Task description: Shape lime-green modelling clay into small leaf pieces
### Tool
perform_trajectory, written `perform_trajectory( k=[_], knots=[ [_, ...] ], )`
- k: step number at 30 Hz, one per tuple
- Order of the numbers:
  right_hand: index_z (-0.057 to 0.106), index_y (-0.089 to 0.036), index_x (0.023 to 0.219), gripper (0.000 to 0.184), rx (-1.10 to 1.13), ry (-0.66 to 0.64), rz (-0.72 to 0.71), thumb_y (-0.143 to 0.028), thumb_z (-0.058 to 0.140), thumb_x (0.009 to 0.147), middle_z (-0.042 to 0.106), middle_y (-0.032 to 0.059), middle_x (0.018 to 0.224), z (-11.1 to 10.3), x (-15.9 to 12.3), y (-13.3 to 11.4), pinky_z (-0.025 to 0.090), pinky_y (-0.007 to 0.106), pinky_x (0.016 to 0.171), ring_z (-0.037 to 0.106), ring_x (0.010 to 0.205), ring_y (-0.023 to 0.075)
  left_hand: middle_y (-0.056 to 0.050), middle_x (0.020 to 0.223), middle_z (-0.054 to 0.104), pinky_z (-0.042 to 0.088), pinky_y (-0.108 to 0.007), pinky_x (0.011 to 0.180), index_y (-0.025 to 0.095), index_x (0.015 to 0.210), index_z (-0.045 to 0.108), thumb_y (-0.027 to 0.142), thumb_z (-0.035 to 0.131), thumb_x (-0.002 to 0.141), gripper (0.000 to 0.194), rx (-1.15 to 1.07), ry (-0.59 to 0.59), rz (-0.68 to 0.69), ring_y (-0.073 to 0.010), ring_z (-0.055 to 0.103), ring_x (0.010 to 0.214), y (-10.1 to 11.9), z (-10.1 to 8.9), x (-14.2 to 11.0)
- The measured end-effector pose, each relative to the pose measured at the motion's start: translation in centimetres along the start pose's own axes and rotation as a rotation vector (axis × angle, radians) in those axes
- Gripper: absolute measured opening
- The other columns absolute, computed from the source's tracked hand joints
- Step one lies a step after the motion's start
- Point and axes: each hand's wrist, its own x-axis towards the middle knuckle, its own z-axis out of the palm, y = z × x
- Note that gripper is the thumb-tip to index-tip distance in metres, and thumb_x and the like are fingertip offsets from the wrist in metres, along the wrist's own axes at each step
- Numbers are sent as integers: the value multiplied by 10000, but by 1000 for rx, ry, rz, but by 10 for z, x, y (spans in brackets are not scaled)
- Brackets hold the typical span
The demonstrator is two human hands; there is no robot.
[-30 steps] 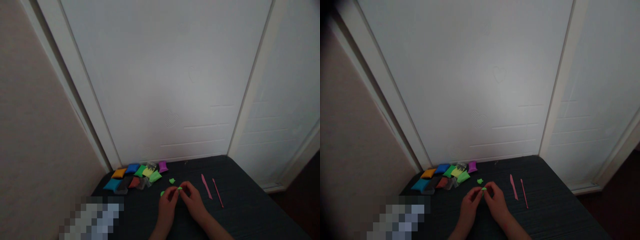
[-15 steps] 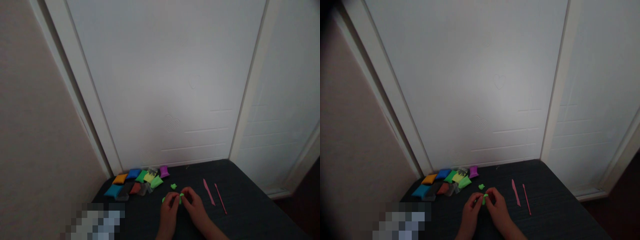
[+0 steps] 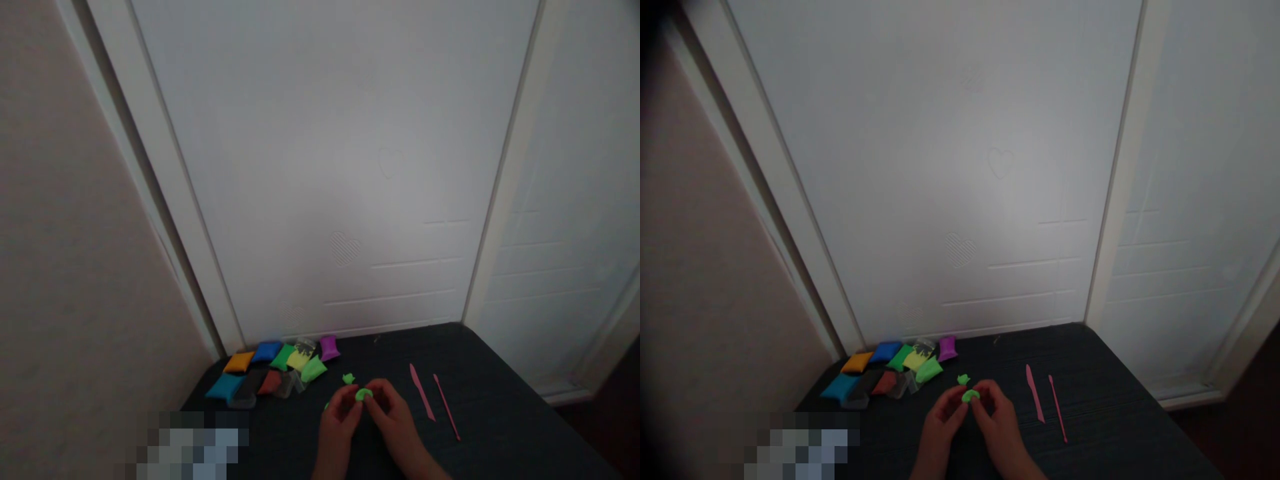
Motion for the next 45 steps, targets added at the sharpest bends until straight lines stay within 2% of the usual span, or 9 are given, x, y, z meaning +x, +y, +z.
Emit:
perform_trajectory(
  k=[2,7,16,28,34,40,45],
  knots=[
    [562,-191,814,149,-16,7,0,-327,513,780,587,12,732,0,0,0,435,265,638,553,687,161,-64,877,672,441,-296,790,161,860,641,317,647,655,258,83,18,35,-207,604,851,5,1,-1],
    [556,-191,813,108,-104,-35,-20,-283,505,788,581,10,740,0,-1,-4,422,266,652,543,696,157,-46,824,654,441,-297,752,157,821,619,309,569,720,189,244,46,83,-198,600,796,13,2,-4],
    [544,-191,831,84,-168,-61,-48,-242,489,792,573,9,745,-3,-2,-7,412,266,651,534,702,157,-36,836,602,426,-274,672,184,815,612,287,534,750,145,447,76,198,-179,556,759,9,0,-5],
    [536,-190,910,130,-180,-52,-54,-235,471,807,579,21,797,-3,-2,-5,419,273,672,540,728,158,-46,878,574,416,-275,655,186,832,610,317,527,768,168,513,51,236,-178,532,764,11,0,-6],
    [561,-187,840,101,-218,-68,-63,-226,479,797,580,20,765,-4,0,-2,414,272,661,538,717,159,-47,879,565,420,-282,637,186,831,605,314,532,767,160,562,60,257,-169,524,723,9,-1,-6],
    [540,-182,800,61,-259,-43,-98,-186,483,781,557,19,765,-4,1,1,406,271,656,526,721,158,-50,894,569,430,-312,725,194,830,618,290,534,767,142,599,71,321,-193,534,851,6,-2,-7],
    [542,-182,835,84,-244,-46,-87,-191,472,790,570,28,794,-4,0,0,413,277,678,540,746,163,-54,883,573,435,-329,763,189,821,622,259,544,754,124,625,93,358,-198,539,869,7,-1,-7]
  ],
)
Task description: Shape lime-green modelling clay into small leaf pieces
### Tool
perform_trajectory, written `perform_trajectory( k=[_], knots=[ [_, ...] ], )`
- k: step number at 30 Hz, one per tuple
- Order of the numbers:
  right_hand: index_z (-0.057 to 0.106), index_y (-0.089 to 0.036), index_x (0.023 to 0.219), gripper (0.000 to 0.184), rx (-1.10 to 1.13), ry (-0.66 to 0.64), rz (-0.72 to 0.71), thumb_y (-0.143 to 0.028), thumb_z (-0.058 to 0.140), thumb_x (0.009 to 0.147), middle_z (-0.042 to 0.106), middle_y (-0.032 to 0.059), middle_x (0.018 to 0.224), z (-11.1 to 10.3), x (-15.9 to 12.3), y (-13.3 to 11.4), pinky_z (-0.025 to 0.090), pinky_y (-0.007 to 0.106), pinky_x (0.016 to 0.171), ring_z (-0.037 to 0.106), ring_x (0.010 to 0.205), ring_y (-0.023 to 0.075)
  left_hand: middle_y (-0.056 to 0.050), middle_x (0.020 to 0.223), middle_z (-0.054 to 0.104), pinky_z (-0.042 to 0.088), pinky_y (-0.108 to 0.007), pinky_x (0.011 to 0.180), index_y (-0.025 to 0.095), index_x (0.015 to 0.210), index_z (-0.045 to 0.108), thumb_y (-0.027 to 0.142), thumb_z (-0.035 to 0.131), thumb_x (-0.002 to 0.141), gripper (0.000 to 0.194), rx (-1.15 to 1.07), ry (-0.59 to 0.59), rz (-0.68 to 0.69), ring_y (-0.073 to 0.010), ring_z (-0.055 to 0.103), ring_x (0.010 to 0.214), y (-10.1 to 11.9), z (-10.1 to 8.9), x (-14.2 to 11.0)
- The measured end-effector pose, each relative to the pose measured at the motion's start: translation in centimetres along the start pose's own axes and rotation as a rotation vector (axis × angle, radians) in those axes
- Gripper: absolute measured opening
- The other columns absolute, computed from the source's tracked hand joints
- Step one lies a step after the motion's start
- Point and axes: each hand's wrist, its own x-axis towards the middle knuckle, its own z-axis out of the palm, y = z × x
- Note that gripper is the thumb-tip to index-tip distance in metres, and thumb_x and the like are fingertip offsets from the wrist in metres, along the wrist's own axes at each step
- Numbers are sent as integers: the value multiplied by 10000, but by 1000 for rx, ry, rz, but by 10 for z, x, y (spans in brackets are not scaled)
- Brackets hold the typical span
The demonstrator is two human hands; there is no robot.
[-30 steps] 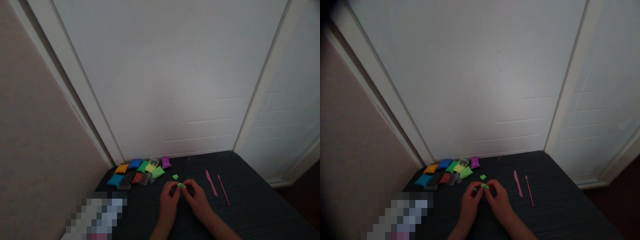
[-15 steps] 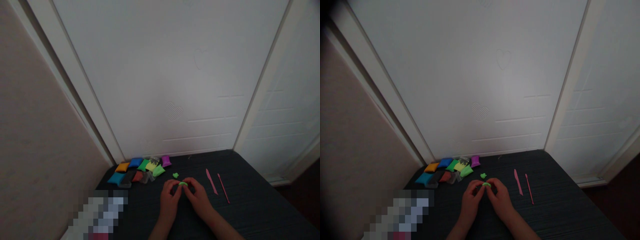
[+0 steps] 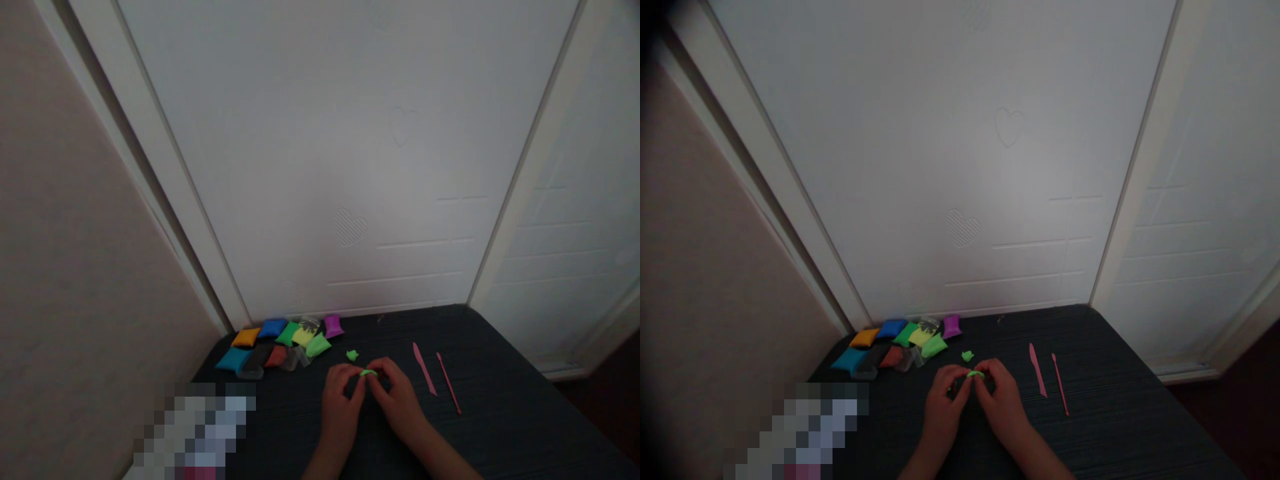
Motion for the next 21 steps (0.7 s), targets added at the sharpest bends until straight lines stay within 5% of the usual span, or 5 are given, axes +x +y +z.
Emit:
perform_trajectory(
  k=[21],
  knots=[
    [591,-194,906,161,109,8,101,-256,517,777,631,38,849,2,1,6,447,293,727,585,784,180,-56,915,575,431,-355,798,206,863,628,283,523,775,157,-17,-17,-17,-201,529,900,2,-2,0]
  ],
)
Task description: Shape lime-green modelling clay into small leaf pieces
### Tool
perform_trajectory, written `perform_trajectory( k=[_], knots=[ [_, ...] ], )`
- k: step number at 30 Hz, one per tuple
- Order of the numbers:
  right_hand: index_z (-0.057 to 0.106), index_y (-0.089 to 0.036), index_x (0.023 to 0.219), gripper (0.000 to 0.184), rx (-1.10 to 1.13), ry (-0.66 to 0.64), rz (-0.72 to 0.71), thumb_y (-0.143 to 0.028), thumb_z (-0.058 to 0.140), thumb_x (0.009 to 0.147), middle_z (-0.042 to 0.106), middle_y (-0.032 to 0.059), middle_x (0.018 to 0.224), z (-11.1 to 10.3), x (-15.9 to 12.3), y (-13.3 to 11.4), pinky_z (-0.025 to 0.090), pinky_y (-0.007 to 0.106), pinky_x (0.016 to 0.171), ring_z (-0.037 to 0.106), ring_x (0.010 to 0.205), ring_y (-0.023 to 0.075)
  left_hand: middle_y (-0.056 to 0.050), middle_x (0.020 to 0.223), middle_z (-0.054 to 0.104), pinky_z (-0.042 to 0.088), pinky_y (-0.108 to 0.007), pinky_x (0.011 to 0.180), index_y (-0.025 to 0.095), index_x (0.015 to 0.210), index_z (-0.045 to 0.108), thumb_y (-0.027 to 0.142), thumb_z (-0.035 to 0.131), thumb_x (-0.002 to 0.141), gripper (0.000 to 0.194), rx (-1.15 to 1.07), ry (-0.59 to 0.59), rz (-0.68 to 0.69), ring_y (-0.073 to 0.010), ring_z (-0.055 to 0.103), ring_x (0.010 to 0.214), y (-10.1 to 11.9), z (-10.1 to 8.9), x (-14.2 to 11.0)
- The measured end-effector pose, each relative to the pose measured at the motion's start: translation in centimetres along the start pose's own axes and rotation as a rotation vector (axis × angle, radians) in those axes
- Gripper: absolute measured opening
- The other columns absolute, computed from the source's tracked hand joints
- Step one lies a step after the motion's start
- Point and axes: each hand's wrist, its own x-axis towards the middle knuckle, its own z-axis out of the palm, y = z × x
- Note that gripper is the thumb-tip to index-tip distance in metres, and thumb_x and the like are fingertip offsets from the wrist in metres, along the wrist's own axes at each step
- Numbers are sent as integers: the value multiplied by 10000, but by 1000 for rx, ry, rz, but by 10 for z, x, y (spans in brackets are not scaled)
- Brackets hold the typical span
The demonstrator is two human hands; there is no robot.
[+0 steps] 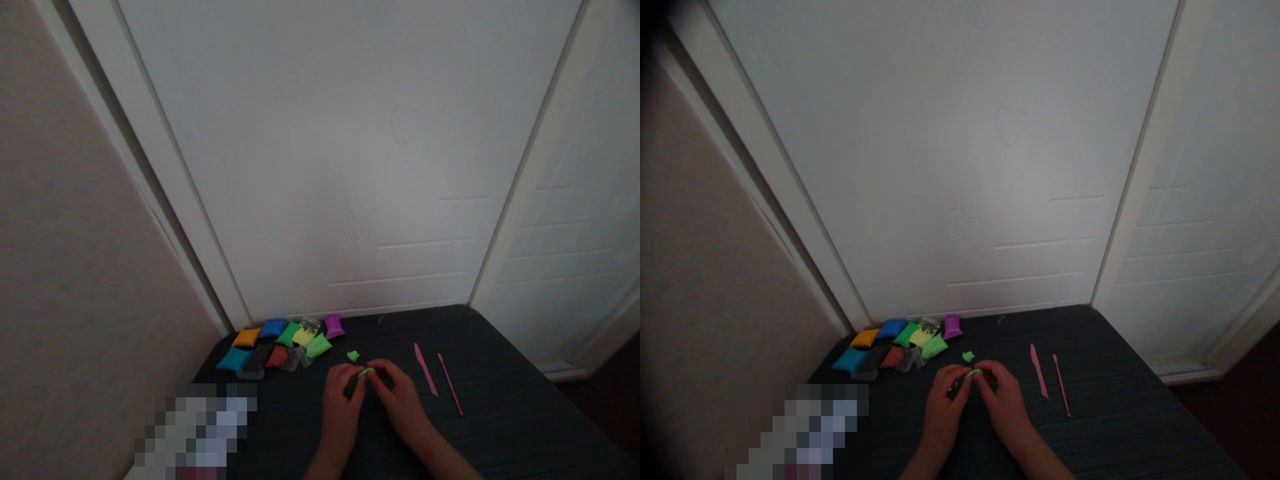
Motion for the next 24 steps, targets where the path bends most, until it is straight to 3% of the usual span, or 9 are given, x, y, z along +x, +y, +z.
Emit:
perform_trajectory(
  k=[24],
  knots=[
    [560,-190,908,164,-83,75,-102,-199,535,747,618,34,813,-1,-2,-7,460,289,698,579,746,169,-52,871,585,446,-353,778,199,800,617,270,545,753,111,27,55,14,-206,541,870,2,0,-1]
  ],
)
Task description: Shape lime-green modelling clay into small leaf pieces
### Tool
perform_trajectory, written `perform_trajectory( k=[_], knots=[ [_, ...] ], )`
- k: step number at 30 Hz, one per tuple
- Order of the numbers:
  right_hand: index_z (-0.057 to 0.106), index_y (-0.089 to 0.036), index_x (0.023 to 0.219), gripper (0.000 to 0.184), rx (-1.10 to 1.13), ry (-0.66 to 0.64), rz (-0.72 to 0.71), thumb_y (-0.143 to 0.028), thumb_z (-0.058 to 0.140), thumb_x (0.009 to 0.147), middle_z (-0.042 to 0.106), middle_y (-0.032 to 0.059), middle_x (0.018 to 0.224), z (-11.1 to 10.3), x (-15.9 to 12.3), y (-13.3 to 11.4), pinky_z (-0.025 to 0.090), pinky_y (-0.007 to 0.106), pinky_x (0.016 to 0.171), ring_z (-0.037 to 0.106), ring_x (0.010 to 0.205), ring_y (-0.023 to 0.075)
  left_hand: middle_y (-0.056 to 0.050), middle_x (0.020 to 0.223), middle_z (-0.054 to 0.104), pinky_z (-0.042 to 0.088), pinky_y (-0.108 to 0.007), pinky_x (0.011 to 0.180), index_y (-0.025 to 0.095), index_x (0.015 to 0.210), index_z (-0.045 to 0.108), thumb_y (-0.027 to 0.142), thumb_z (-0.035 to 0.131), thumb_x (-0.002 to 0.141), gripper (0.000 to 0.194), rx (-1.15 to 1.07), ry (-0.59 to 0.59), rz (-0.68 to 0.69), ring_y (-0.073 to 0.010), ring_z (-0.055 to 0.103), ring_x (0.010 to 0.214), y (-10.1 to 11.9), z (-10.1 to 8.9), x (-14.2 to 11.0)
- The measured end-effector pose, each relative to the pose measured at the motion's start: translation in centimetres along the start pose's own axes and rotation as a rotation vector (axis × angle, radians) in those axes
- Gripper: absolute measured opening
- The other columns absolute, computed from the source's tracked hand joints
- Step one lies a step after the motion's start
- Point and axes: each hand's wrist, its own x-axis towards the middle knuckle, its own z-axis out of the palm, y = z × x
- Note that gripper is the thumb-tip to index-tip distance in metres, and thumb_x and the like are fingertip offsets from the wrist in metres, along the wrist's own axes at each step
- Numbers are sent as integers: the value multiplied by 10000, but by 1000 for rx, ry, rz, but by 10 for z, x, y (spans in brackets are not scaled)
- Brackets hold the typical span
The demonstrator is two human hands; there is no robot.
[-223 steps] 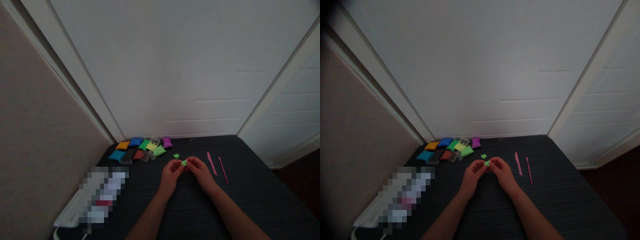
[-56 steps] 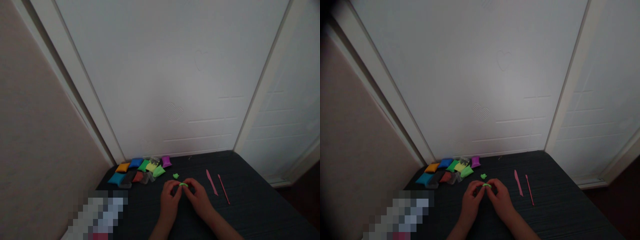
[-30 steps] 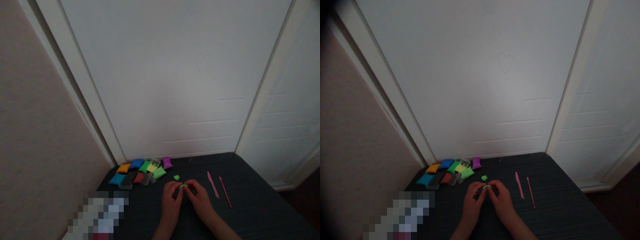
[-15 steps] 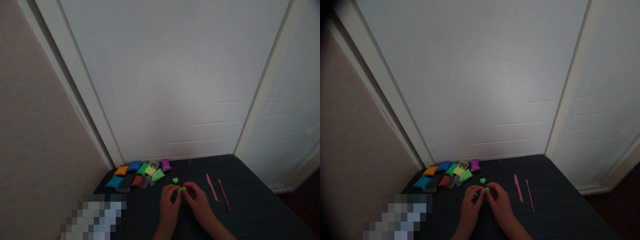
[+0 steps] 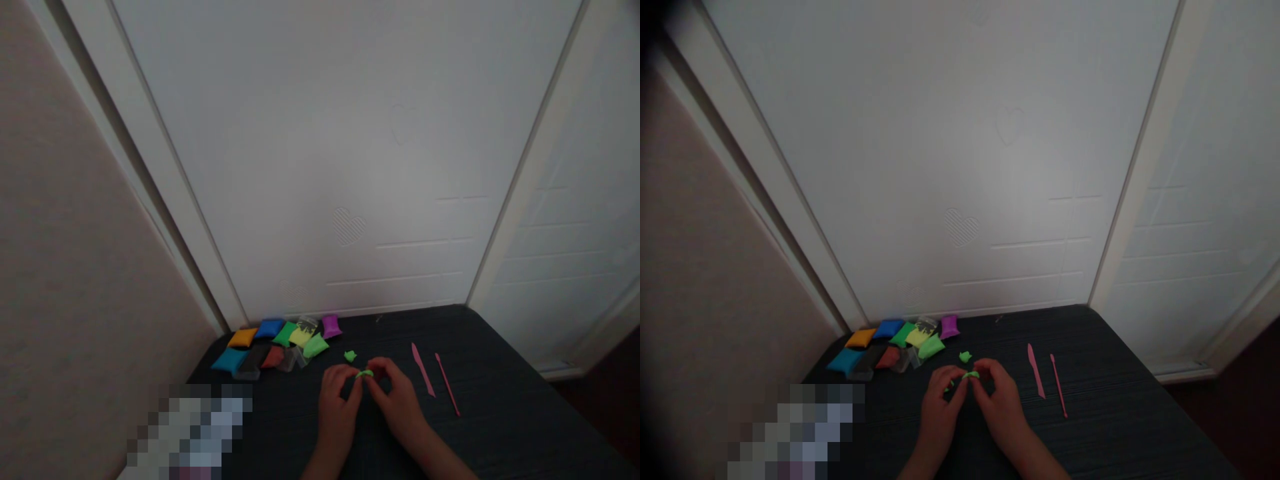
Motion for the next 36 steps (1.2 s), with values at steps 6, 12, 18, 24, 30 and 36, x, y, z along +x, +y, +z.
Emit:
perform_trajectory(
  k=[6,12,18,24,30,36],
  knots=[
    [598,-191,830,101,-16,-24,0,-238,532,770,612,26,765,-5,3,-2,446,284,678,569,724,164,-42,858,587,443,-336,777,201,796,617,262,532,763,109,38,-5,23,-195,537,865,0,1,0],
    [605,-188,808,140,-14,-22,23,-294,514,793,611,26,754,-5,2,-2,441,282,671,569,722,163,-43,867,578,438,-329,772,197,804,610,255,528,769,106,52,-24,22,-191,529,872,1,1,0],
    [595,-189,820,132,4,-72,16,-288,513,789,608,26,760,-6,4,-2,445,279,670,565,717,160,-50,857,570,436,-338,769,183,791,593,255,528,762,101,-11,9,-11,-196,533,860,1,1,0],
    [559,-190,800,110,78,-95,104,-291,545,758,604,15,739,-4,4,-1,450,286,667,574,713,164,-52,894,613,449,-307,724,177,946,572,296,529,763,222,-225,-50,-200,-171,570,781,-4,5,-1],
    [533,-183,801,180,228,-71,167,-359,528,766,611,20,737,-1,5,1,457,282,650,588,709,167,-64,866,646,453,-304,699,153,912,609,337,550,739,259,-280,-93,-277,-182,584,753,-5,5,2],
    [569,-191,808,145,86,-138,122,-314,495,795,614,17,756,-2,2,-2,460,290,669,576,711,157,-40,820,646,457,-296,703,151,854,606,328,544,738,221,-302,-59,-306,-177,593,754,-1,3,4]
  ],
)
